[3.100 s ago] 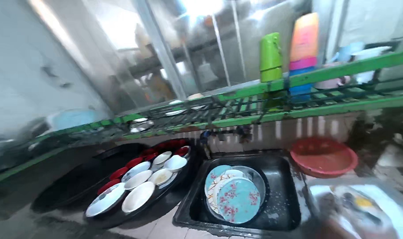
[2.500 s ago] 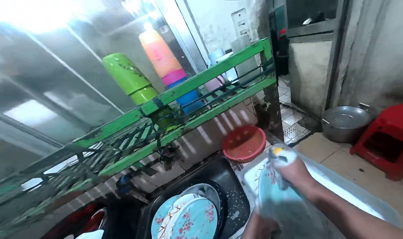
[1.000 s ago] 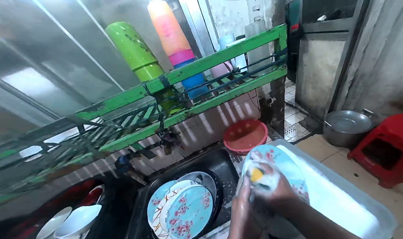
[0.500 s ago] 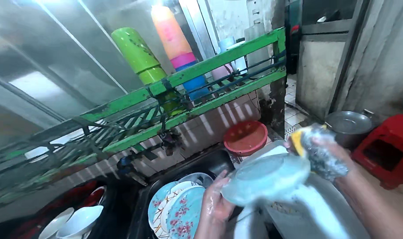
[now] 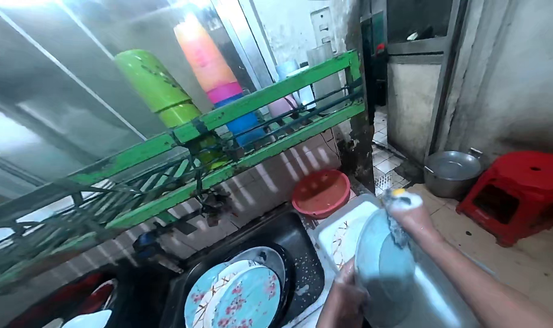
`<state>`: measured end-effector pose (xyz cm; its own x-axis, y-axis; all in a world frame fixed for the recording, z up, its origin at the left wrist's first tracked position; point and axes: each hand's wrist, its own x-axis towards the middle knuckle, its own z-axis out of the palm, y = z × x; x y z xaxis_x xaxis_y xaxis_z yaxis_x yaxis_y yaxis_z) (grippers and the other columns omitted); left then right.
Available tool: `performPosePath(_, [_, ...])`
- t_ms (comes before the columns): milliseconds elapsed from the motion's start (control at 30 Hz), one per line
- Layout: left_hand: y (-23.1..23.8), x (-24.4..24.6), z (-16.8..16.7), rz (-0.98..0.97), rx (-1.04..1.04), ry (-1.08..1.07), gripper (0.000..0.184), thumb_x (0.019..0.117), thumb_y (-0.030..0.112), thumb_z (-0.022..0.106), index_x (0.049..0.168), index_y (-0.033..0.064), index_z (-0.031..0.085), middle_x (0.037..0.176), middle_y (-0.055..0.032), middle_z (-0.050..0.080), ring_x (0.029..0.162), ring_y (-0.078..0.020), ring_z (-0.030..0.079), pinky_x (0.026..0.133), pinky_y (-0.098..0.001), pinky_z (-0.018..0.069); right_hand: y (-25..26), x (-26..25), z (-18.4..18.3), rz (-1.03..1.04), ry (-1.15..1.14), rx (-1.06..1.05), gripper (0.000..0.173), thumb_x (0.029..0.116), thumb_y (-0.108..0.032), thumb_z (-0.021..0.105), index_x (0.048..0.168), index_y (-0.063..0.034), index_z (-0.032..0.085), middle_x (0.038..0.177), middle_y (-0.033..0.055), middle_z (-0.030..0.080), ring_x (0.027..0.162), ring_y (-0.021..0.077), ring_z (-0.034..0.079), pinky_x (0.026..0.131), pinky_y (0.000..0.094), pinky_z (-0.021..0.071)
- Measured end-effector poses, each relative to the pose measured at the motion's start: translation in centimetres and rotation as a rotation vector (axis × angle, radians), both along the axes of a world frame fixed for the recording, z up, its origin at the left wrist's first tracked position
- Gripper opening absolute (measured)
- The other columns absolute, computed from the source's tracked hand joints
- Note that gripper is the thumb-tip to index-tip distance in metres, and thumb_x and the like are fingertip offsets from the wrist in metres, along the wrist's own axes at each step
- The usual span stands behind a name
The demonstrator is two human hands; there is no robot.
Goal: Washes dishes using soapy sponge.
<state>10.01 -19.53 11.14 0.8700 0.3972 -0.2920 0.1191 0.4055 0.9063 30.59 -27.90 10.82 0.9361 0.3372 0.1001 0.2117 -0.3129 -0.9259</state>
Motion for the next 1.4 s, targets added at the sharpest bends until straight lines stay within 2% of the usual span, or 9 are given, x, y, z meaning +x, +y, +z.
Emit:
performPosePath(200, [1.6,1.0,2.6,-0.026,0.060,0.034,0.035,0.0696,-0.012,0.060,0.101,0.0038,0.060,0.082,-0.0034,0.070,0.074,-0.0112,0.068,0.066,-0.0303,0.0590,1.0,-7.5,3.6,0.435,-0.474,0.073,0.036,0.0736,-0.031,0.083,0.105,-0.0137,0.074,0.098,0.0040,0.073,0.094,0.0189,0.069,0.083,0.0473,0.0580])
performPosePath(400, [2.6,0.3,3.0,0.257,-0.203,-0.259,0.046,0.0594,-0.012,0.057,0.105,-0.0024,0.054,0.086,-0.0145,0.071,0.076,-0.0227,0.073,0.065,-0.0415,0.0622,0.3,-1.4,0.7,0.157,-0.091,0.059,0.027,0.0952,-0.020,0.072,0.119,-0.0062,0.072,0.111,0.0148,0.072,0.102,0.0278,0.069,0.093,0.0558,0.0540])
performPosePath(533, [2.7,1.4,2.5,0.411,-0.155,-0.283,0.048,0.0599,-0.009,0.057,0.107,-0.0039,0.052,0.086,-0.0162,0.068,0.075,-0.0240,0.071,0.063,-0.0427,0.0615,0.0,-6.3,-1.3,0.307,-0.273,0.084,0.038,0.0846,-0.027,0.075,0.119,-0.0091,0.074,0.130,0.0105,0.067,0.129,0.0230,0.059,0.107,0.0478,0.0492])
performPosePath(600, [1.1,1.2,1.6,0.379,-0.048,-0.197,0.043,0.0611,-0.006,0.058,0.104,-0.0045,0.057,0.082,-0.0130,0.069,0.073,-0.0201,0.070,0.064,-0.0389,0.0602,0.7,-8.1,-1.0,0.373,-0.435,0.159,0.042,0.0820,-0.037,0.075,0.116,-0.0128,0.075,0.127,0.0064,0.070,0.130,0.0187,0.059,0.111,0.0438,0.0481])
performPosePath(800, [0.6,0.2,3.8,0.416,0.030,-0.202,0.054,0.0599,-0.006,0.058,0.114,-0.0059,0.055,0.088,-0.0144,0.070,0.075,-0.0202,0.071,0.063,-0.0386,0.0612,0.2,-3.6,-0.7,0.106,-0.220,0.132,0.032,0.0892,-0.013,0.073,0.120,-0.0035,0.071,0.117,0.0145,0.071,0.107,0.0264,0.069,0.093,0.0539,0.0549])
performPosePath(1000, [0.3,0.1,2.4,0.228,0.158,-0.157,0.046,0.0727,-0.008,0.057,0.118,-0.0038,0.054,0.089,-0.0044,0.069,0.078,-0.0103,0.069,0.069,-0.0304,0.0601,1.2,-8.5,0.8,0.392,-0.604,0.277,0.044,0.0835,-0.037,0.076,0.117,-0.0084,0.073,0.121,0.0073,0.072,0.122,0.0151,0.063,0.107,0.0396,0.0514])
performPosePath(1200, [-0.4,-1.3,3.8,0.206,0.282,-0.301,0.050,0.0687,-0.014,0.056,0.118,-0.0022,0.058,0.091,0.0022,0.071,0.080,-0.0049,0.070,0.070,-0.0261,0.0606,1.5,-1.2,2.2,0.057,0.138,0.240,0.036,0.1012,-0.022,0.064,0.129,0.0008,0.061,0.116,0.0218,0.066,0.101,0.0313,0.065,0.088,0.0550,0.0528])
performPosePath(1300, [-0.4,-0.4,4.5,0.309,0.579,-0.485,0.034,0.0755,-0.003,0.065,0.109,-0.0038,0.066,0.097,0.0033,0.073,0.089,0.0023,0.068,0.079,-0.0194,0.0583,2.0,-4.3,-1.2,0.153,0.622,0.581,0.031,0.1101,-0.027,0.037,0.129,-0.0110,0.056,0.101,0.0012,0.065,0.087,0.0075,0.064,0.073,0.0290,0.0558])
performPosePath(1400, [1.0,3.0,2.3,0.239,1.271,-0.692,0.032,0.0945,0.007,0.058,0.121,-0.0072,0.069,0.127,-0.0157,0.070,0.127,-0.0145,0.062,0.109,-0.0296,0.0480,3.0,-10.3,2.5,0.259,0.999,0.711,0.036,0.1130,-0.017,0.024,0.126,0.0008,0.052,0.097,0.0073,0.062,0.084,0.0068,0.060,0.077,0.0230,0.0519])
